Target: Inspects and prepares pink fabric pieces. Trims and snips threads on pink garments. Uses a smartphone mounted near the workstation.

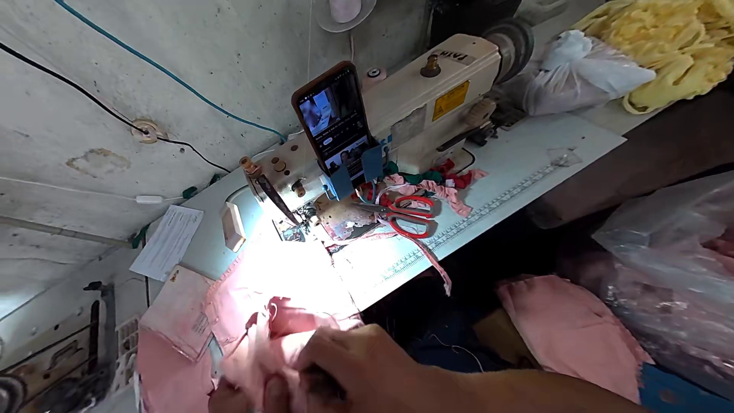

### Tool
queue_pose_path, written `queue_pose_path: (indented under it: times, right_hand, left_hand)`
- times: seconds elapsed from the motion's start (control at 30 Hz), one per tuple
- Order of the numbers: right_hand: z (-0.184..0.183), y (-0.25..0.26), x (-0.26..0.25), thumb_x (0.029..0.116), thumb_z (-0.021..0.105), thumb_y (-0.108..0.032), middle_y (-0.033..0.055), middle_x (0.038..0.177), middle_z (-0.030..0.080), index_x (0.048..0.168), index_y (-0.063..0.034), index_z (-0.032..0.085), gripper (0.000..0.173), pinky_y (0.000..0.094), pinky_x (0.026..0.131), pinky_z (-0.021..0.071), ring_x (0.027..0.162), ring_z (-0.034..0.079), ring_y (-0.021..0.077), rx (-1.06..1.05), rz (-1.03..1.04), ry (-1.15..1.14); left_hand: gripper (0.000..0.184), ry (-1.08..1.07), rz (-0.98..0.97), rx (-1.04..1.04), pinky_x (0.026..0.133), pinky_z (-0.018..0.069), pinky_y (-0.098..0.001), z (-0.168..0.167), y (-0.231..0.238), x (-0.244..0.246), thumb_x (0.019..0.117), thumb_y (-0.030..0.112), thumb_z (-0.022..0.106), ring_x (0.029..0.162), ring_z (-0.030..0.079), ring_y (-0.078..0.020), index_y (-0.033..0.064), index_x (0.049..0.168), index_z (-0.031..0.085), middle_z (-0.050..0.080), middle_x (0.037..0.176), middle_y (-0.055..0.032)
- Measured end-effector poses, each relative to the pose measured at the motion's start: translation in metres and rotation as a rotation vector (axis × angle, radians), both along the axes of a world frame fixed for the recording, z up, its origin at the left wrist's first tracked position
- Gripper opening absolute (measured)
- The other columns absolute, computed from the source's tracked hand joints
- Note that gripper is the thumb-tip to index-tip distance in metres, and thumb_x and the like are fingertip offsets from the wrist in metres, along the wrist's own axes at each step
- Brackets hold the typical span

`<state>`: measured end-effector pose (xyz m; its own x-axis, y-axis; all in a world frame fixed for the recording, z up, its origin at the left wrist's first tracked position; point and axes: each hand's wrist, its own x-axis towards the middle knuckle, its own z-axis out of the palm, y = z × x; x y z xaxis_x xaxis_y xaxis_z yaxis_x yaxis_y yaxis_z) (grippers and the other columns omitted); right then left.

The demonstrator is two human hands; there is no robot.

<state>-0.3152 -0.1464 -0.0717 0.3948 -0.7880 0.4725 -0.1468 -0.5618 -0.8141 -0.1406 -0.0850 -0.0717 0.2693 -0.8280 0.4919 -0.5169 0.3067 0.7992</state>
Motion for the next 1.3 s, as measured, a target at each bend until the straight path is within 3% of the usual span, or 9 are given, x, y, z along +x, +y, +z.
queue_pose_path:
  times: [0.07, 0.17, 0.43, 0.67, 0.83, 1.0, 1.1, 1.17, 1.3]
  right_hand:
    - [-0.026, -0.007, 0.001, 0.0884, 0.069, -0.025, -0.0003, 0.073, 0.062, 0.094, -0.0119, 0.065, 0.015, 0.0292, 0.045, 0.0479, 0.057, 0.060, 0.0107, -0.077, -0.144, 0.128]
    - [-0.045, -0.006, -0.005, 0.0898, 0.067, -0.029, -0.0005, 0.073, 0.062, 0.095, -0.0128, 0.066, 0.017, 0.0278, 0.046, 0.0469, 0.058, 0.060, 0.0104, -0.058, -0.228, 0.211]
    - [-0.055, -0.006, -0.011, 0.0916, 0.067, -0.034, 0.0004, 0.081, 0.063, 0.096, -0.0141, 0.069, 0.020, 0.0263, 0.047, 0.0475, 0.062, 0.061, 0.0100, -0.063, -0.277, 0.265]
    - [-0.056, -0.007, -0.015, 0.0921, 0.068, -0.034, 0.0005, 0.081, 0.063, 0.096, -0.0133, 0.070, 0.021, 0.0268, 0.049, 0.0491, 0.065, 0.062, 0.0100, -0.006, -0.265, 0.247]
    - [-0.047, -0.019, -0.025, 0.0937, 0.066, -0.030, -0.0052, 0.073, 0.062, 0.090, -0.0113, 0.070, 0.019, 0.0177, 0.056, 0.0434, 0.063, 0.053, -0.0005, 0.492, -0.124, -0.038]
    - [-0.053, -0.016, -0.023, 0.0912, 0.069, -0.032, -0.0024, 0.078, 0.063, 0.094, -0.0111, 0.071, 0.021, 0.0211, 0.060, 0.0474, 0.068, 0.057, 0.0037, 0.331, -0.232, 0.076]
    - [-0.054, -0.015, -0.024, 0.0907, 0.068, -0.034, 0.0012, 0.086, 0.067, 0.100, -0.0115, 0.072, 0.024, 0.0301, 0.059, 0.0532, 0.073, 0.064, 0.0109, 0.194, -0.255, 0.222]
    - [-0.057, -0.017, -0.025, 0.0901, 0.067, -0.034, 0.0002, 0.080, 0.065, 0.095, -0.0118, 0.072, 0.023, 0.0297, 0.055, 0.0516, 0.068, 0.063, 0.0104, 0.132, -0.252, 0.219]
    - [-0.054, -0.021, -0.023, 0.0921, 0.065, -0.031, -0.0054, 0.074, 0.063, 0.090, -0.0132, 0.072, 0.019, 0.0213, 0.058, 0.0454, 0.065, 0.056, 0.0011, 0.418, -0.205, 0.024]
  left_hand:
    - [0.017, -0.079, 0.089, 0.190, 0.079, 0.0545, -0.0202, -0.010, -0.009, -0.016, 0.0972, 0.019, 0.069, 0.086, 0.061, -0.0001, 0.0045, 0.094, 0.061, 0.062, 0.090, 0.0043]
    - [0.022, 0.036, 0.019, 0.402, 0.058, 0.0525, -0.0165, -0.024, -0.017, -0.031, 0.1010, 0.024, 0.061, 0.061, 0.058, 0.0032, 0.0084, 0.086, 0.059, 0.058, 0.069, 0.0094]
    - [0.012, 0.203, -0.102, 0.417, 0.075, 0.0596, -0.0208, -0.031, -0.025, -0.039, 0.0982, 0.009, 0.057, 0.078, 0.069, -0.0024, 0.0007, 0.102, 0.065, 0.070, 0.084, 0.0038]
    - [0.008, 0.253, -0.140, 0.388, 0.072, 0.0596, -0.0208, -0.034, -0.031, -0.041, 0.0978, 0.006, 0.058, 0.074, 0.068, -0.0036, 0.0017, 0.101, 0.064, 0.070, 0.082, 0.0037]
    - [0.014, 0.101, -0.136, 0.316, 0.079, 0.0607, -0.0194, -0.034, -0.031, -0.042, 0.0963, 0.008, 0.058, 0.082, 0.070, 0.0002, -0.0018, 0.102, 0.066, 0.072, 0.087, 0.0028]
    - [0.012, 0.129, -0.115, 0.388, 0.071, 0.0613, -0.0214, -0.035, -0.039, -0.045, 0.0976, 0.013, 0.062, 0.072, 0.070, -0.0038, 0.0028, 0.096, 0.068, 0.071, 0.079, 0.0027]
    - [0.011, 0.143, -0.106, 0.360, 0.072, 0.0619, -0.0221, -0.036, -0.039, -0.048, 0.0948, 0.009, 0.061, 0.075, 0.070, -0.0045, 0.0007, 0.098, 0.068, 0.071, 0.081, 0.0012]
    - [0.011, 0.098, -0.117, 0.340, 0.074, 0.0611, -0.0208, -0.038, -0.038, -0.046, 0.0929, 0.009, 0.062, 0.078, 0.070, -0.0025, 0.0006, 0.097, 0.068, 0.070, 0.083, 0.0018]
    - [0.014, 0.059, -0.145, 0.298, 0.071, 0.0601, -0.0185, -0.041, -0.042, -0.045, 0.0953, 0.013, 0.062, 0.076, 0.068, -0.0006, 0.0013, 0.097, 0.068, 0.070, 0.083, 0.0027]
